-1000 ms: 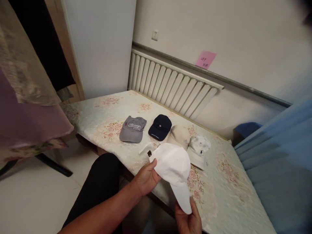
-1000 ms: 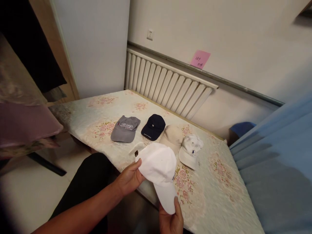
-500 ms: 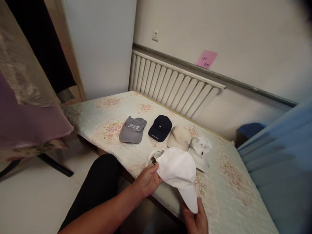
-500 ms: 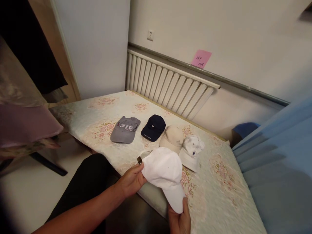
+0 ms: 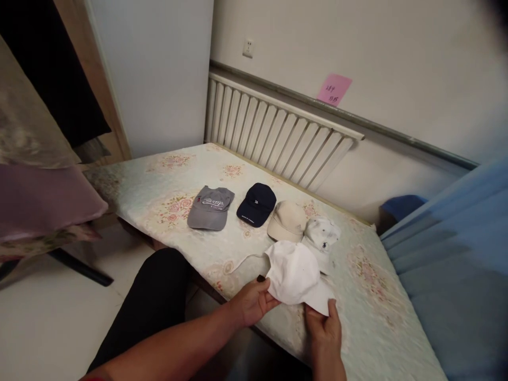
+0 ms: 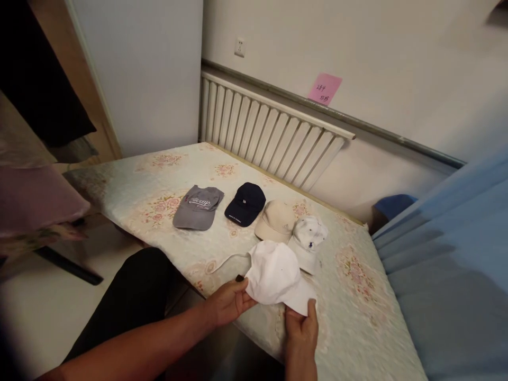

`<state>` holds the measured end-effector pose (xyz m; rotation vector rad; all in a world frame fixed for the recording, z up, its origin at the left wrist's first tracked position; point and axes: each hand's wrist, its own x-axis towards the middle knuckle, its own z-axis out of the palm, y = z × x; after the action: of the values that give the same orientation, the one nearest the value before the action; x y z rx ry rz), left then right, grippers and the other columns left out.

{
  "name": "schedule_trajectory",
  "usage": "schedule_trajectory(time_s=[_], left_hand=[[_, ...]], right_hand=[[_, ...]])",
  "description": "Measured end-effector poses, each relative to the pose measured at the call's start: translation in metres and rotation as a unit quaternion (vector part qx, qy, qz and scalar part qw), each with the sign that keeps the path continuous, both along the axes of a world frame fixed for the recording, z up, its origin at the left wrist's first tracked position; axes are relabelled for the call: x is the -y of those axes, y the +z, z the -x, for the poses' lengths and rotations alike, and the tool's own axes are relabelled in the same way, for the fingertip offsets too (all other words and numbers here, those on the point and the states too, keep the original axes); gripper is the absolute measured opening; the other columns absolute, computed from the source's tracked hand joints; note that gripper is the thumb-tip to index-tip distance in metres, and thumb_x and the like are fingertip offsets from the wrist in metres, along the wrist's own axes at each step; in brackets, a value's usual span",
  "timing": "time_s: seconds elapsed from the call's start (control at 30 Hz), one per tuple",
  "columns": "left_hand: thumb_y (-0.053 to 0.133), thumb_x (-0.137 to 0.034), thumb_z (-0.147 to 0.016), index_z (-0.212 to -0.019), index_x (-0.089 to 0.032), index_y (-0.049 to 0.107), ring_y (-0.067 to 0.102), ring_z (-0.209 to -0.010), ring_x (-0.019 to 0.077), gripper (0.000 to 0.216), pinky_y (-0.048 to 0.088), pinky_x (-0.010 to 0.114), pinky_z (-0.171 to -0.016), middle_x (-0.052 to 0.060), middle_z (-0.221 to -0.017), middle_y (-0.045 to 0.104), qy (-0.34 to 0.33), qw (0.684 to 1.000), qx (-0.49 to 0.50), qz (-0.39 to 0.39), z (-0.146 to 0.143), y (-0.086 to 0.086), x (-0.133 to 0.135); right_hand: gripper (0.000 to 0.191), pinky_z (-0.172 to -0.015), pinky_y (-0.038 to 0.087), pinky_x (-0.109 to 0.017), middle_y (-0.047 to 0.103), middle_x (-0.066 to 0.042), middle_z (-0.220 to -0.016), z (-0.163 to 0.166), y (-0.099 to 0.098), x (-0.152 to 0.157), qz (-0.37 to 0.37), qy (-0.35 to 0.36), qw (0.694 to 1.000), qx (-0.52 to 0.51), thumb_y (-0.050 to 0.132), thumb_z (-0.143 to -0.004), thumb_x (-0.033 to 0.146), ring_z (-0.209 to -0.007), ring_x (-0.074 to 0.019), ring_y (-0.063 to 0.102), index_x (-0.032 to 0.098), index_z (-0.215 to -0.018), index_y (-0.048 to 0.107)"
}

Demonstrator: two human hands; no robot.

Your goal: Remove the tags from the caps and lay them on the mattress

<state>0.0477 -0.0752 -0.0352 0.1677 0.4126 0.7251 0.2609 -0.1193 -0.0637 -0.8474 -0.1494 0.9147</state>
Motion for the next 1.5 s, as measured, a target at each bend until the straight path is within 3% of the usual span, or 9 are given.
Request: schedule_trajectory(time_s=[0.1, 0.23, 0.3, 0.4, 0.67, 0.8, 1.0, 1.33, 1.5], left_hand=[[0.061, -0.02, -0.084, -0.104, -0.009, 0.06, 0.067, -0.092, 0.0223, 0.023, 0.045, 0.039, -0.095, 0.012, -0.095, 0.071, -0.004, 1.0, 0.002, -0.013, -0.001, -0.006, 0.003], [0.06, -0.021, -0.084, -0.097, -0.011, 0.062, 0.068, -0.087, 0.0207, 0.017, 0.048, 0.036, -0.088, 0.01, -0.093, 0.072, -0.004, 0.999, -0.024, -0.027, 0.001, -0.005, 0.007], [0.061, -0.022, -0.083, -0.095, -0.013, 0.062, 0.067, -0.088, 0.0211, 0.015, 0.049, 0.035, -0.085, 0.01, -0.091, 0.071, -0.001, 0.999, -0.036, -0.031, 0.001, -0.003, 0.01], [0.064, -0.024, -0.08, -0.088, -0.016, 0.062, 0.065, -0.093, 0.0225, 0.012, 0.048, 0.033, -0.084, 0.008, -0.087, 0.071, 0.01, 0.998, -0.026, -0.059, 0.0, 0.0, 0.015], [0.067, -0.033, -0.074, -0.083, -0.019, 0.054, 0.065, -0.08, 0.0214, 0.02, 0.049, 0.034, -0.075, 0.005, -0.078, 0.065, -0.028, 0.987, -0.108, -0.118, 0.006, -0.005, 0.014], [0.067, -0.037, -0.072, -0.08, -0.018, 0.05, 0.064, -0.067, 0.018, 0.027, 0.049, 0.033, -0.066, 0.002, -0.073, 0.061, -0.032, 0.966, -0.212, -0.142, 0.013, -0.005, 0.01], [0.062, -0.03, -0.073, -0.074, -0.016, 0.051, 0.059, -0.059, 0.0141, 0.018, 0.047, 0.028, -0.06, -0.001, -0.06, 0.056, -0.038, 0.927, -0.311, -0.207, 0.025, 0.005, 0.007], [0.067, -0.04, -0.075, -0.082, -0.014, 0.057, 0.061, -0.067, 0.014, 0.029, 0.045, 0.028, -0.067, 0.005, -0.075, 0.064, -0.094, 0.966, -0.139, -0.198, 0.047, 0.006, 0.005], [0.071, -0.04, -0.073, -0.079, -0.013, 0.059, 0.056, -0.058, 0.0111, 0.03, 0.045, 0.028, -0.065, 0.004, -0.071, 0.063, -0.116, 0.969, -0.12, -0.18, 0.048, 0.006, 0.005]], right_hand=[[0.045, -0.092, 0.05, -0.036, 0.066, -0.005, -0.118, 0.041, 0.007, 0.003, 0.002, 0.001, 1.0, -0.014, 0.059, -0.082, 0.039, -0.106, -0.0165, 0.062, 0.024, -0.124, 0.053], [0.051, -0.099, 0.044, -0.041, 0.064, -0.006, -0.122, 0.103, 0.012, 0.014, 0.0, 0.114, 0.993, -0.013, 0.063, -0.077, 0.046, -0.11, -0.0199, 0.06, 0.026, -0.123, 0.055], [0.052, -0.1, 0.043, -0.043, 0.064, -0.008, -0.121, 0.124, 0.011, 0.02, -0.01, 0.177, 0.984, -0.004, 0.07, -0.071, 0.042, -0.109, -0.0225, 0.06, 0.025, -0.118, 0.058], [0.052, -0.099, 0.043, -0.042, 0.067, -0.008, -0.116, 0.14, 0.008, 0.024, 0.019, 0.2, 0.979, 0.043, 0.076, -0.065, 0.031, -0.109, -0.0233, 0.061, 0.024, -0.114, 0.061], [0.044, -0.085, 0.053, -0.035, 0.071, -0.005, -0.103, 0.149, 0.003, 0.019, 0.049, 0.153, 0.986, 0.044, 0.074, -0.07, 0.03, -0.095, -0.0191, 0.066, 0.021, -0.111, 0.062], [0.043, -0.073, 0.055, -0.031, 0.071, -0.005, -0.099, 0.152, 0.005, 0.019, 0.036, 0.16, 0.985, 0.043, 0.075, -0.068, 0.029, -0.085, -0.0184, 0.067, 0.019, -0.108, 0.062], [0.041, -0.063, 0.055, -0.03, 0.072, -0.005, -0.086, 0.15, 0.009, 0.019, 0.06, 0.147, 0.987, 0.035, 0.077, -0.066, 0.031, -0.072, -0.018, 0.068, 0.015, -0.1, 0.062], [0.035, -0.06, 0.053, -0.027, 0.072, -0.005, -0.08, 0.147, 0.017, 0.022, 0.05, 0.142, 0.988, 0.035, 0.076, -0.068, 0.032, -0.067, -0.0165, 0.067, 0.013, -0.095, 0.063], [0.032, -0.06, 0.054, -0.026, 0.071, -0.002, -0.076, 0.149, 0.02, 0.022, 0.04, 0.128, 0.991, 0.025, 0.077, -0.067, 0.028, -0.064, -0.0143, 0.066, 0.014, -0.092, 0.063]])
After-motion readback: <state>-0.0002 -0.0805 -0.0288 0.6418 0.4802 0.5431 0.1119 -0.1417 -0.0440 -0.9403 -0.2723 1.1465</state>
